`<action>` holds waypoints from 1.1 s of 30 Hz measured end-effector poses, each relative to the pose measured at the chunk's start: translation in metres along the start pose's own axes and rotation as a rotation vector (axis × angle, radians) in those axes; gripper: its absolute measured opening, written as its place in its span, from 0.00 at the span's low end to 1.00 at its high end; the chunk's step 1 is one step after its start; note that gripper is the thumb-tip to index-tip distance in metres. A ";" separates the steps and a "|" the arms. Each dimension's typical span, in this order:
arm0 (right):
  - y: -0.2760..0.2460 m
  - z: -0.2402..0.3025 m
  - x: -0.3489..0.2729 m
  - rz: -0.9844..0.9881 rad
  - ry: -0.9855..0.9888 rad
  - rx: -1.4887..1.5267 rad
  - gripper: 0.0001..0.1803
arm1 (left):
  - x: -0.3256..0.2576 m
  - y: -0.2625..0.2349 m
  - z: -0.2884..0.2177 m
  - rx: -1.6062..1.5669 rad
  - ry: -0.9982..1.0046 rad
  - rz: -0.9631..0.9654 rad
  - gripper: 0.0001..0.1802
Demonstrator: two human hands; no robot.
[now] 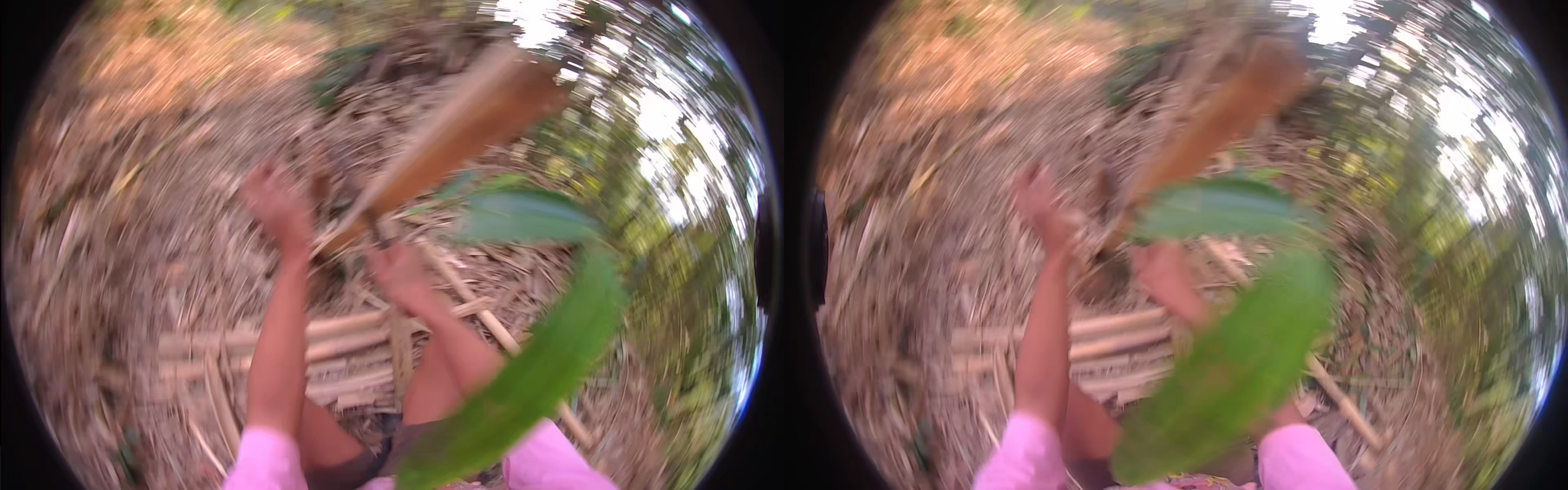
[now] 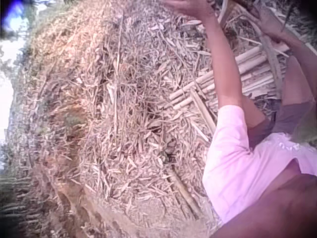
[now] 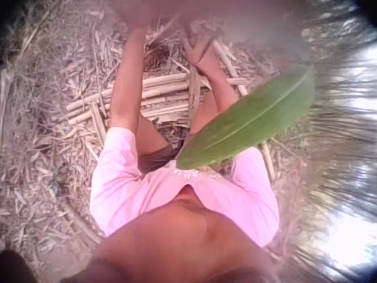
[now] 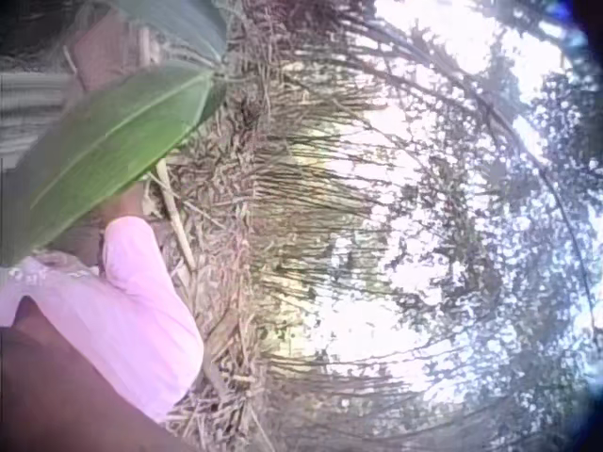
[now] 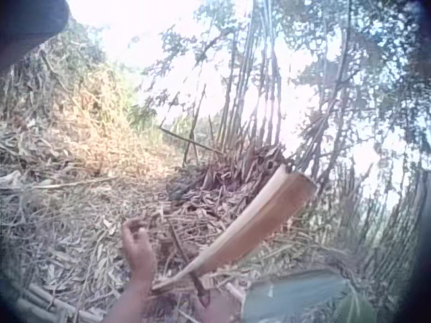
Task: The person splits pieces of bamboo into thinner strips using a machete while sitting on the ground.
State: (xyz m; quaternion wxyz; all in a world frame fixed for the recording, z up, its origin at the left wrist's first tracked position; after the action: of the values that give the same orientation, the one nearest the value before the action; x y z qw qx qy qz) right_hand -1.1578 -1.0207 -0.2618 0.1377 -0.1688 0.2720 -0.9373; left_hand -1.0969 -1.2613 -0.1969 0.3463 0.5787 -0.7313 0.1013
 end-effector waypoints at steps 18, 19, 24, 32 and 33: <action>0.073 0.020 0.002 0.140 -0.209 -0.072 0.29 | -0.134 -0.040 0.032 0.017 -0.497 0.730 0.22; 0.085 0.037 0.004 0.180 -0.270 -0.062 0.29 | -0.113 -0.056 0.040 0.058 -0.460 0.736 0.20; -0.035 0.069 0.016 -0.049 -0.468 -0.492 0.32 | -0.096 -0.063 0.033 0.097 -0.481 0.597 0.15; -0.265 -0.003 -0.054 -0.414 -0.076 -1.451 0.42 | -0.132 -0.043 0.032 0.037 -0.584 0.682 0.16; -0.266 -0.033 -0.061 -0.246 0.098 -1.347 0.45 | -0.127 -0.048 0.037 0.043 -0.586 0.691 0.16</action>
State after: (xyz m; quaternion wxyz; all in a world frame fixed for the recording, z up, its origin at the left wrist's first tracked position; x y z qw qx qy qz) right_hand -1.1598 -0.7678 -0.1549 -0.1172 -0.2045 0.7803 -0.5792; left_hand -1.0559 -1.1980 -0.3161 0.0582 0.3118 -0.9466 0.0580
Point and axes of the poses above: each hand's wrist, its own x-axis towards the middle knuckle, its own y-axis out of the palm, z = x × y, the point moved 8 cm from there along x, towards the middle knuckle, and after that the axes turned 8 degrees about x, right-handed, at the moved point
